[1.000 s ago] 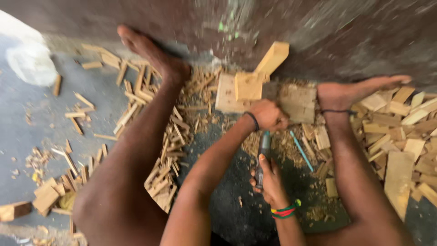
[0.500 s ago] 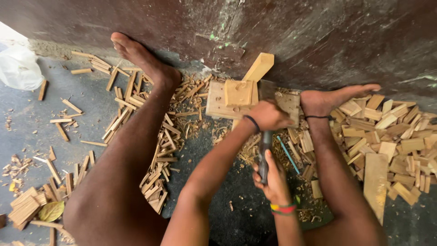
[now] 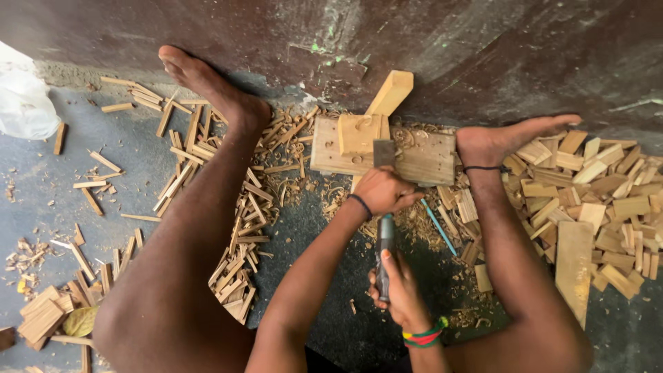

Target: The person sits on the floor and uses a chisel and hammer to carve a small wooden piece placed between their feet. They repeatedly strike the chisel to shape the wood, occasionally adjusting the piece with their left hand.

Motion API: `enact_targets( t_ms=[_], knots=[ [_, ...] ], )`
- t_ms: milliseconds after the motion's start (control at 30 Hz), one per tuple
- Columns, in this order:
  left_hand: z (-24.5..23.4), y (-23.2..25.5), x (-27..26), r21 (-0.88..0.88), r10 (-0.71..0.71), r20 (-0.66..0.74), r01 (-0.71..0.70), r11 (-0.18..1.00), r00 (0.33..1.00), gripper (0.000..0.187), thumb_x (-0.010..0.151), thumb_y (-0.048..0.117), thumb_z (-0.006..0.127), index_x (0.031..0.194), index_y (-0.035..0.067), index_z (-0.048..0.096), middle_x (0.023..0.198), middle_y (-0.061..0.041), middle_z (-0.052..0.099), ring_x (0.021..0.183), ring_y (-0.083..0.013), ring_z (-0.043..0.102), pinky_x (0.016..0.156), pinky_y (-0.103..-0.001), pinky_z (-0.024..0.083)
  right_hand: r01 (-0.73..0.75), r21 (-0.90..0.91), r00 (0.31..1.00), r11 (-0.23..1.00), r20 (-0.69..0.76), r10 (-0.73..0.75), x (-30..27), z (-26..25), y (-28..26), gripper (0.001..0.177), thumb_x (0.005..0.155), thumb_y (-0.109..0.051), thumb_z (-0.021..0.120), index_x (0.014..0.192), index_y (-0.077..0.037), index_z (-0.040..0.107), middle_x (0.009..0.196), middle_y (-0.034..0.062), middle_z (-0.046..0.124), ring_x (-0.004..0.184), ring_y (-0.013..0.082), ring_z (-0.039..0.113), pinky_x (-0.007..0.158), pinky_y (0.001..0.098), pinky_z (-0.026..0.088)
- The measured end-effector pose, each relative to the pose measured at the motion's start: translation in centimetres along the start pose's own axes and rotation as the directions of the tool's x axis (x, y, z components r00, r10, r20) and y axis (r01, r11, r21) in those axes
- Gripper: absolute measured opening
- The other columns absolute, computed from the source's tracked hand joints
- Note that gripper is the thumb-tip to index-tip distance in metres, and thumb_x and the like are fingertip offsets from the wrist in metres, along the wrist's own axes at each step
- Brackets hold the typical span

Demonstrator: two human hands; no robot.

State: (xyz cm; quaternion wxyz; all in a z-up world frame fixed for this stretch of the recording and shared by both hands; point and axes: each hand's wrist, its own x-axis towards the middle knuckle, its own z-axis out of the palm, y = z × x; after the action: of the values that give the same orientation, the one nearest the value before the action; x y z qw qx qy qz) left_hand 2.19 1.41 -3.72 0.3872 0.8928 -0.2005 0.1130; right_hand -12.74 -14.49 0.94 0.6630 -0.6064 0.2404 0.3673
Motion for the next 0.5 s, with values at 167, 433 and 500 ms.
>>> enact_targets(
  t_ms=[167,433,500],
  knots=[
    [0.2,-2.3,3.3,0.0,-0.04,0.043,0.04,0.999,0.998,0.043,0.091,0.056,0.066,0.068,0.021,0.074,0.066,-0.011,0.07,0.062,-0.0326,0.067,0.063,-0.045,0.055,0.001,0.023,0.999,1.0,0.04,-0.002,2.2,-0.4,-2.5,0.032,0.098,-0.048,0.055,0.112,-0.019,0.053,0.066,0.0055,0.058,0.043,0.0141,0.053,0.033,0.0256,0.035],
    [1.8,-2.7,1.6,-0.111,-0.022,-0.058,0.015,0.994,0.998,0.033,0.091,0.05,0.068,0.077,0.02,0.076,0.074,-0.009,0.074,0.069,-0.0323,0.07,0.066,-0.045,0.056,-0.024,-0.031,0.999,0.999,-0.041,0.023,1.5,0.4,-1.7,0.027,0.095,-0.046,0.054,0.111,-0.024,0.049,0.065,0.0051,0.057,0.043,0.0157,0.053,0.032,0.026,0.034],
    [3.1,-2.5,0.9,-0.169,-0.012,-0.094,-0.004,0.986,0.996,0.029,0.092,0.046,0.068,0.083,0.02,0.078,0.076,-0.008,0.074,0.071,-0.0314,0.07,0.068,-0.044,0.056,0.011,-0.061,1.0,0.998,-0.022,-0.013,1.4,-0.2,-1.2,0.029,0.098,-0.044,0.055,0.11,-0.019,0.047,0.067,0.0052,0.058,0.044,0.0154,0.054,0.032,0.0261,0.035]
  ],
)
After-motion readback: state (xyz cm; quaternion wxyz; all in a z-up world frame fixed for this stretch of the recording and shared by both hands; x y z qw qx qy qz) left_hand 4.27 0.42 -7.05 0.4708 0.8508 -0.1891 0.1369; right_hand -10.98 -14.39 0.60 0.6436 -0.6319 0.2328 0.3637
